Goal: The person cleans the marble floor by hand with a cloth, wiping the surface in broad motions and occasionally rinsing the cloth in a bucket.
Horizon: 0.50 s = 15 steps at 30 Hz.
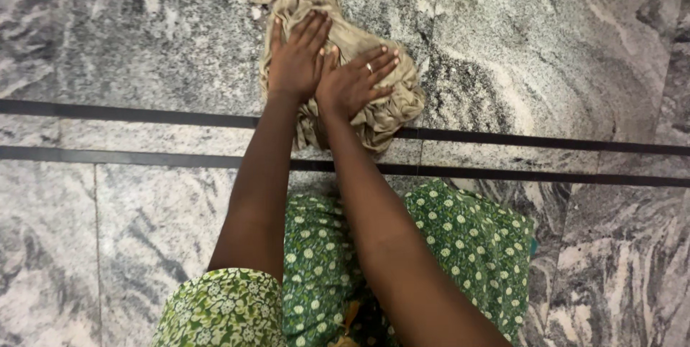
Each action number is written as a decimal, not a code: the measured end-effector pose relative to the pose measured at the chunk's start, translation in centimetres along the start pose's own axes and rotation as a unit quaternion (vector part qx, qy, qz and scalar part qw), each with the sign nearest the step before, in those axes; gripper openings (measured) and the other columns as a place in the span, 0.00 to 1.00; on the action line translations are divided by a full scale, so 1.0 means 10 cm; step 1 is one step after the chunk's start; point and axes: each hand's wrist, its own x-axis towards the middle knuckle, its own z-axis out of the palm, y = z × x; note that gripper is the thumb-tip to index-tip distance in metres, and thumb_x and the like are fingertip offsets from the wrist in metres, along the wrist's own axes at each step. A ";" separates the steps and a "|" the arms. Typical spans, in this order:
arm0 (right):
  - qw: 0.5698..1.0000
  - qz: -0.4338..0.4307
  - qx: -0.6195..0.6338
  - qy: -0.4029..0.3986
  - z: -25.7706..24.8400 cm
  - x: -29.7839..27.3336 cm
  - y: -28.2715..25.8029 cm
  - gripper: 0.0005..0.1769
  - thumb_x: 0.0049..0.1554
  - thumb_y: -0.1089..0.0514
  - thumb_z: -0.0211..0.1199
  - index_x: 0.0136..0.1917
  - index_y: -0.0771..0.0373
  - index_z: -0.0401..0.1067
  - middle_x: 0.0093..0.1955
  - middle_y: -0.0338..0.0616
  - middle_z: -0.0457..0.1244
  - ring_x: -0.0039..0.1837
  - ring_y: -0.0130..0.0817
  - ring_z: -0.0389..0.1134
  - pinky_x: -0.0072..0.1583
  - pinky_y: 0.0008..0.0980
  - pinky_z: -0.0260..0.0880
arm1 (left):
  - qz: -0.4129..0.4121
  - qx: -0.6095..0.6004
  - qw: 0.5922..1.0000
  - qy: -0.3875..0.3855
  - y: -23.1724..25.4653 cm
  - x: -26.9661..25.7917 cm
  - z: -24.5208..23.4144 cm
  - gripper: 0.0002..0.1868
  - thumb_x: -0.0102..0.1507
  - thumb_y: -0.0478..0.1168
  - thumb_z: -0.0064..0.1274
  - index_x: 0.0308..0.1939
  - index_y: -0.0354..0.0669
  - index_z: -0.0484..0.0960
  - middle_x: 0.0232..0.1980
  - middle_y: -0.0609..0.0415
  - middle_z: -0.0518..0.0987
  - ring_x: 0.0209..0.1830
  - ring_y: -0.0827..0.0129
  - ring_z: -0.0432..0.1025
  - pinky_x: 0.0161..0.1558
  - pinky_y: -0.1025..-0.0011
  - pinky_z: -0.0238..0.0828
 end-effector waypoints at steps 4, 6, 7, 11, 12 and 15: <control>0.999 -0.031 -0.012 0.019 0.02 0.34 -0.20 0.56 0.67 0.25 0.35 0.83 0.75 0.28 0.86 0.65 0.24 0.87 0.55 0.22 0.82 0.63 0.26 | -0.038 -0.004 0.999 0.008 -0.08 0.30 0.00 0.30 0.74 0.54 0.31 0.81 0.59 0.53 0.83 0.64 0.54 0.82 0.72 0.46 0.79 0.44 0.24; 0.999 -0.043 -0.014 0.015 0.00 0.51 -0.31 0.56 0.66 0.24 0.35 0.83 0.75 0.29 0.86 0.64 0.24 0.87 0.55 0.22 0.82 0.62 0.26 | -0.058 -0.017 0.998 0.015 -0.11 0.41 0.03 0.30 0.74 0.54 0.32 0.81 0.59 0.54 0.83 0.64 0.54 0.82 0.72 0.46 0.79 0.44 0.24; 0.998 -0.054 -0.012 0.011 -0.02 0.58 -0.34 0.57 0.66 0.24 0.36 0.83 0.75 0.29 0.87 0.64 0.25 0.87 0.54 0.22 0.82 0.61 0.26 | -0.061 -0.011 0.997 0.037 -0.13 0.48 0.03 0.30 0.74 0.50 0.33 0.82 0.58 0.54 0.83 0.63 0.54 0.83 0.71 0.47 0.79 0.43 0.25; 0.994 -0.082 0.039 0.055 -0.07 0.80 -0.51 0.57 0.65 0.24 0.39 0.83 0.74 0.31 0.86 0.65 0.28 0.87 0.56 0.24 0.81 0.61 0.28 | -0.059 -0.023 0.993 0.103 -0.25 0.74 0.03 0.30 0.72 0.46 0.38 0.79 0.50 0.62 0.81 0.58 0.60 0.81 0.66 0.51 0.77 0.41 0.29; 0.992 -0.090 0.046 0.077 -0.07 0.87 -0.56 0.57 0.65 0.25 0.40 0.83 0.74 0.31 0.86 0.65 0.29 0.87 0.55 0.25 0.81 0.62 0.28 | -0.059 -0.021 0.993 0.101 -0.27 0.81 0.05 0.30 0.72 0.46 0.38 0.79 0.50 0.62 0.81 0.58 0.60 0.81 0.66 0.51 0.77 0.41 0.29; 0.990 -0.104 0.042 0.083 -0.06 1.10 -0.73 0.57 0.66 0.25 0.42 0.83 0.75 0.32 0.87 0.65 0.31 0.87 0.56 0.25 0.82 0.63 0.28 | -0.094 -0.015 0.988 0.125 -0.38 1.05 0.19 0.24 0.72 0.47 0.39 0.71 0.47 0.71 0.73 0.53 0.70 0.75 0.59 0.59 0.76 0.41 0.33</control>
